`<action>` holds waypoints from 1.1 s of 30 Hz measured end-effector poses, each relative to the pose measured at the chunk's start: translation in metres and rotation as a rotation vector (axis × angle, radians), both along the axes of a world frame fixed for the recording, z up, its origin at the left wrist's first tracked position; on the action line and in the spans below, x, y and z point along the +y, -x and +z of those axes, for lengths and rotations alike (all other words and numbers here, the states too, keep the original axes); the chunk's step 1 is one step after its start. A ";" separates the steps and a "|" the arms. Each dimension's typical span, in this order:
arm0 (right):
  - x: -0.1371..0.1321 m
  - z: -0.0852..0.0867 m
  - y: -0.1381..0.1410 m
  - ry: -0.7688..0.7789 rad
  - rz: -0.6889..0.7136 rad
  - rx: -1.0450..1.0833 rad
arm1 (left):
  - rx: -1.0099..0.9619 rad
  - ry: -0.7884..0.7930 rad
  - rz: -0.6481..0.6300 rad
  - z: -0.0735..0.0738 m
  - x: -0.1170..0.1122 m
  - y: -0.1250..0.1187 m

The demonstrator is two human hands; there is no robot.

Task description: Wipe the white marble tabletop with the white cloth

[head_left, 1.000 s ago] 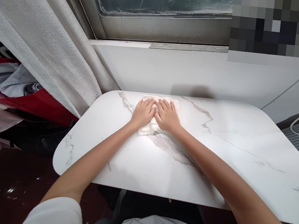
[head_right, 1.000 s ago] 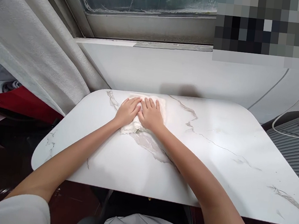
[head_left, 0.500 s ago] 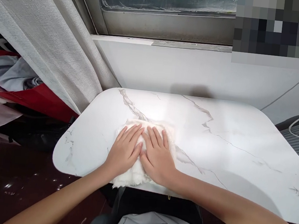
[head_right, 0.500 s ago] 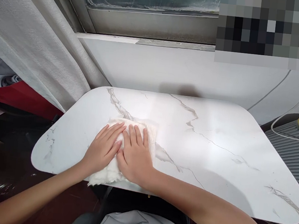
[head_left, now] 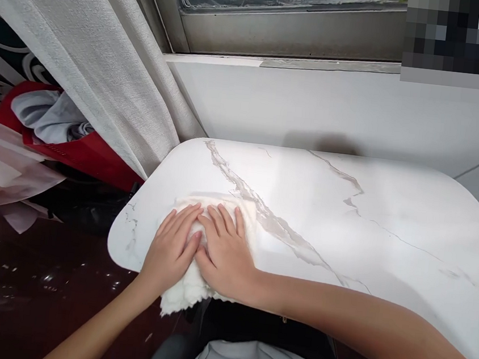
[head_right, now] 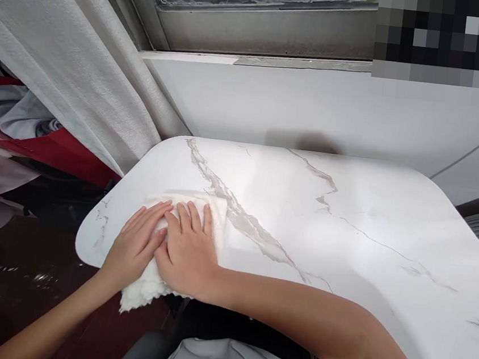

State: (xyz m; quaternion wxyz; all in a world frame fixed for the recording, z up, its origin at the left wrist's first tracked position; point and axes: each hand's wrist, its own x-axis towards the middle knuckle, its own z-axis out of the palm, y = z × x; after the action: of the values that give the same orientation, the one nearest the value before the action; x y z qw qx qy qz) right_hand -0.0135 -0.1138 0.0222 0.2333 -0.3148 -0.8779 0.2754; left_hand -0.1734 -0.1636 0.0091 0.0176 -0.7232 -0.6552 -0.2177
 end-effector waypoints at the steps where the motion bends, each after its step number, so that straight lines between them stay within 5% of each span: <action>1: 0.006 0.000 0.006 0.008 0.008 0.004 | -0.011 0.001 0.017 0.000 0.005 0.006; 10: 0.094 -0.012 0.053 -0.126 -0.139 -0.006 | 0.077 -0.020 -0.043 0.010 0.107 0.048; 15: 0.148 -0.016 0.064 -0.224 -0.363 -0.091 | 0.242 0.009 0.168 0.014 0.168 0.036; 20: 0.188 -0.016 0.067 -0.262 -0.451 -0.151 | 0.066 0.060 0.238 0.007 0.215 0.034; 25: 0.214 -0.017 0.074 -0.293 -0.411 -0.172 | -0.084 0.048 0.266 -0.001 0.243 0.045; 33: 0.235 -0.019 0.092 -0.280 -0.414 -0.239 | -0.032 0.082 0.182 0.003 0.254 0.066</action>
State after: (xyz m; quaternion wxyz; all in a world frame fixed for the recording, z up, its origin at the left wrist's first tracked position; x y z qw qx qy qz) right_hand -0.1059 0.1211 0.0036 0.2209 -0.4824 -0.8456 0.0586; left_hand -0.2390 0.0904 0.0123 -0.0029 -0.6571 -0.7269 -0.1996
